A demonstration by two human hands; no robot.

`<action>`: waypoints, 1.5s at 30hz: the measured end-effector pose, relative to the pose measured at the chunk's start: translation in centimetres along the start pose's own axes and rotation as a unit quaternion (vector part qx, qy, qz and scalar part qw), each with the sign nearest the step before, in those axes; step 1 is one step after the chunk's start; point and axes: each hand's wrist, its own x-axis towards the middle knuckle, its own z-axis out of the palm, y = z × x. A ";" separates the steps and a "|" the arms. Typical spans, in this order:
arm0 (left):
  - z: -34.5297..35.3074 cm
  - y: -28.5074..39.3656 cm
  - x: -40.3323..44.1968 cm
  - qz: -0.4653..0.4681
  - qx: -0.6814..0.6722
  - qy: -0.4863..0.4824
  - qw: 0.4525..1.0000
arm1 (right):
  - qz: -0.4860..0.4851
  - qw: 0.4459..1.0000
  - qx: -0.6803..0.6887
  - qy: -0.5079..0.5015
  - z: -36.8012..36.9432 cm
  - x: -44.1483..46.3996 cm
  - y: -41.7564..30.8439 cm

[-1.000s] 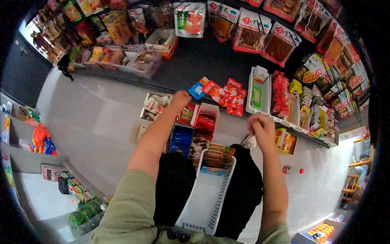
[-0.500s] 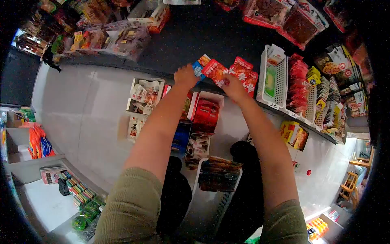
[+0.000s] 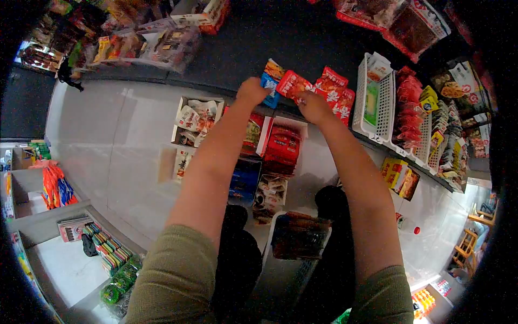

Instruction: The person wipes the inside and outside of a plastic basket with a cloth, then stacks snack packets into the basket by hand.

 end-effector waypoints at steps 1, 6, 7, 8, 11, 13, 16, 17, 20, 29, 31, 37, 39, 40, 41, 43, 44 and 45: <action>-0.7 -0.1 -0.2 0.002 0.001 0.003 1.000 | 0.033 0.998 0.047 -0.027 -0.4 0.0 -0.3; -6.6 3.1 -4.8 -0.003 -0.362 -0.028 0.932 | 0.046 0.962 0.258 0.076 -2.1 -1.4 -2.3; -8.3 4.3 -6.7 0.006 -0.360 -0.022 0.933 | 0.042 0.931 0.354 0.085 -2.7 -1.7 -2.7; -10.1 5.6 -8.8 0.042 -0.367 -0.052 0.928 | 0.124 0.868 0.477 0.054 -4.9 -3.0 -4.5; -12.3 7.9 -14.8 0.105 -0.428 -0.108 0.891 | 0.126 0.771 0.623 0.040 -10.9 -7.0 -8.1; -13.9 8.8 -18.6 0.147 -0.383 -0.117 0.905 | 0.076 0.776 0.620 0.091 -13.3 -9.9 -9.2; -16.2 10.7 -24.8 0.174 -0.336 -0.164 0.911 | 0.049 0.807 0.583 0.077 -17.6 -16.5 -11.7; -17.0 11.5 -27.0 0.166 -0.334 -0.201 0.906 | 0.045 0.817 0.571 0.070 -18.6 -18.7 -12.4; -18.8 13.0 -33.0 0.188 -0.315 -0.199 0.909 | 0.020 0.835 0.543 0.084 -20.5 -25.1 -14.4; -15.2 12.3 -40.6 0.185 -0.490 -0.161 0.837 | 0.010 0.831 0.551 0.075 -16.8 -36.3 -15.2; -14.5 11.8 -41.1 0.139 -0.515 -0.168 0.829 | 0.022 0.754 0.643 0.131 -15.1 -37.1 -15.3; -14.0 12.2 -41.4 0.148 -0.472 -0.148 0.857 | 0.031 0.739 0.658 0.142 -12.4 -38.0 -15.7; -13.5 12.4 -41.6 0.183 -0.456 -0.118 0.863 | 0.037 0.745 0.653 0.135 -12.3 -38.0 -15.5; -13.8 12.6 -41.8 0.188 -0.439 -0.128 0.869 | 0.040 0.753 0.645 0.127 -12.4 -37.8 -15.5; -13.7 12.5 -41.8 0.182 -0.440 -0.128 0.870 | 0.040 0.762 0.636 0.118 -12.3 -37.6 -15.5; -13.4 12.4 -41.6 0.186 -0.414 -0.110 0.884 | 0.037 0.781 0.614 0.109 -12.4 -37.5 -15.3; -13.5 12.4 -41.6 0.180 -0.416 -0.108 0.885 | 0.039 0.796 0.597 0.091 -12.5 -37.6 -15.3; -13.6 12.5 -41.7 0.180 -0.398 -0.104 0.894 | 0.042 0.810 0.580 0.072 -12.4 -37.8 -15.4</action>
